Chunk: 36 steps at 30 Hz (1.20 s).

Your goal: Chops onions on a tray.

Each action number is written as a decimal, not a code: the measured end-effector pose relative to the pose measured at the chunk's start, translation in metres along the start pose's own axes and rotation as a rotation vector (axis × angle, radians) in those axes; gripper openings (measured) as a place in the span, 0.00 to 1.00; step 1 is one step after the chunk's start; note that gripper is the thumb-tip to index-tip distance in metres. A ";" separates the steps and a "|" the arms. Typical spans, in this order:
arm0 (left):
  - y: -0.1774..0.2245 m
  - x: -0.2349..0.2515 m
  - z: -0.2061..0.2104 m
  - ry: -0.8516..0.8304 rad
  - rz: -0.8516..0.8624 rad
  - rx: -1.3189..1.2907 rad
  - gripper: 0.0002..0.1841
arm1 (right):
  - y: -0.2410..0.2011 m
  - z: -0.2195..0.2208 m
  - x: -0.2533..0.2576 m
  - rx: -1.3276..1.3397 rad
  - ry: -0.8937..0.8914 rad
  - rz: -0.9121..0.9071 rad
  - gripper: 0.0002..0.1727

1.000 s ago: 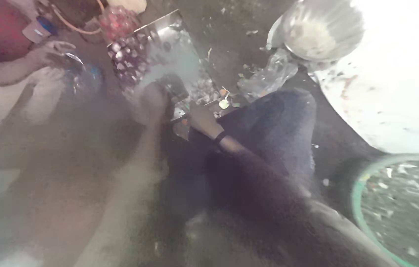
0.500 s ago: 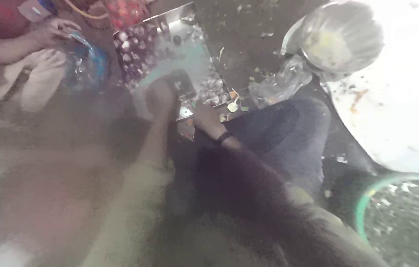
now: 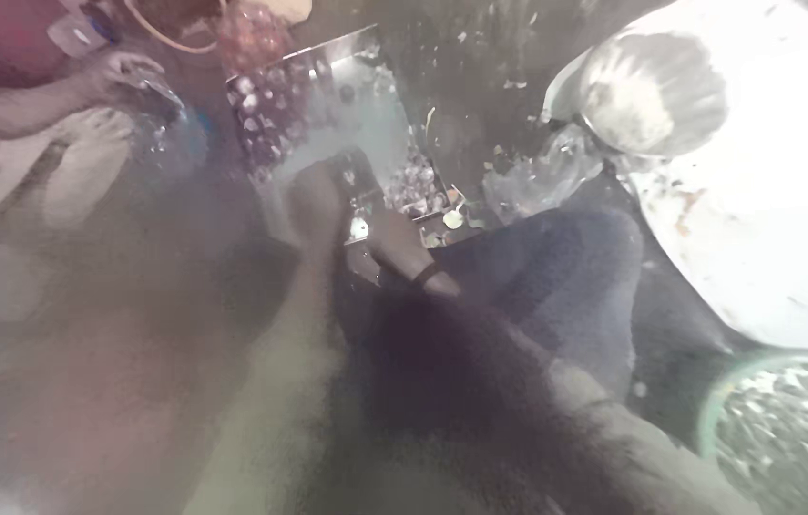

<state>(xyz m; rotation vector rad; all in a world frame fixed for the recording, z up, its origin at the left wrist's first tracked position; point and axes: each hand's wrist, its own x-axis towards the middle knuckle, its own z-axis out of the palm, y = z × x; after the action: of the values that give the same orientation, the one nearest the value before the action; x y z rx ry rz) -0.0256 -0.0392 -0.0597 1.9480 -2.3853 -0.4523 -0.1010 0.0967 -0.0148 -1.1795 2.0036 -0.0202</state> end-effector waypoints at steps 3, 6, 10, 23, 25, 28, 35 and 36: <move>0.001 0.001 -0.002 -0.011 0.002 0.037 0.15 | 0.023 0.047 0.026 0.042 0.333 -0.115 0.20; -0.003 0.004 0.004 -0.004 -0.016 0.024 0.14 | 0.020 0.054 0.043 0.014 0.322 -0.124 0.20; 0.002 0.003 -0.007 -0.055 -0.002 -0.007 0.12 | -0.002 0.027 0.069 -0.080 0.228 -0.120 0.21; -0.008 0.006 0.006 0.001 0.027 -0.019 0.12 | 0.043 0.042 0.009 -0.073 0.238 -0.033 0.21; -0.005 0.007 0.002 -0.027 0.011 -0.026 0.12 | 0.048 0.041 0.004 -0.070 0.244 -0.045 0.22; -0.007 0.009 0.002 -0.026 0.011 -0.067 0.13 | 0.051 0.035 -0.002 -0.054 0.195 -0.003 0.22; 0.007 -0.026 -0.031 -0.108 -0.002 -0.098 0.17 | 0.056 0.032 -0.013 -0.058 0.094 0.028 0.19; 0.000 -0.013 -0.013 -0.021 -0.002 -0.085 0.15 | 0.055 0.033 -0.011 -0.052 0.095 0.016 0.18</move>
<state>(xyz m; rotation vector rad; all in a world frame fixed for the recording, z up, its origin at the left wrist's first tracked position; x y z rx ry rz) -0.0202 -0.0296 -0.0448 1.9201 -2.3348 -0.5679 -0.1173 0.1482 -0.0519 -1.2151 2.1085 -0.0167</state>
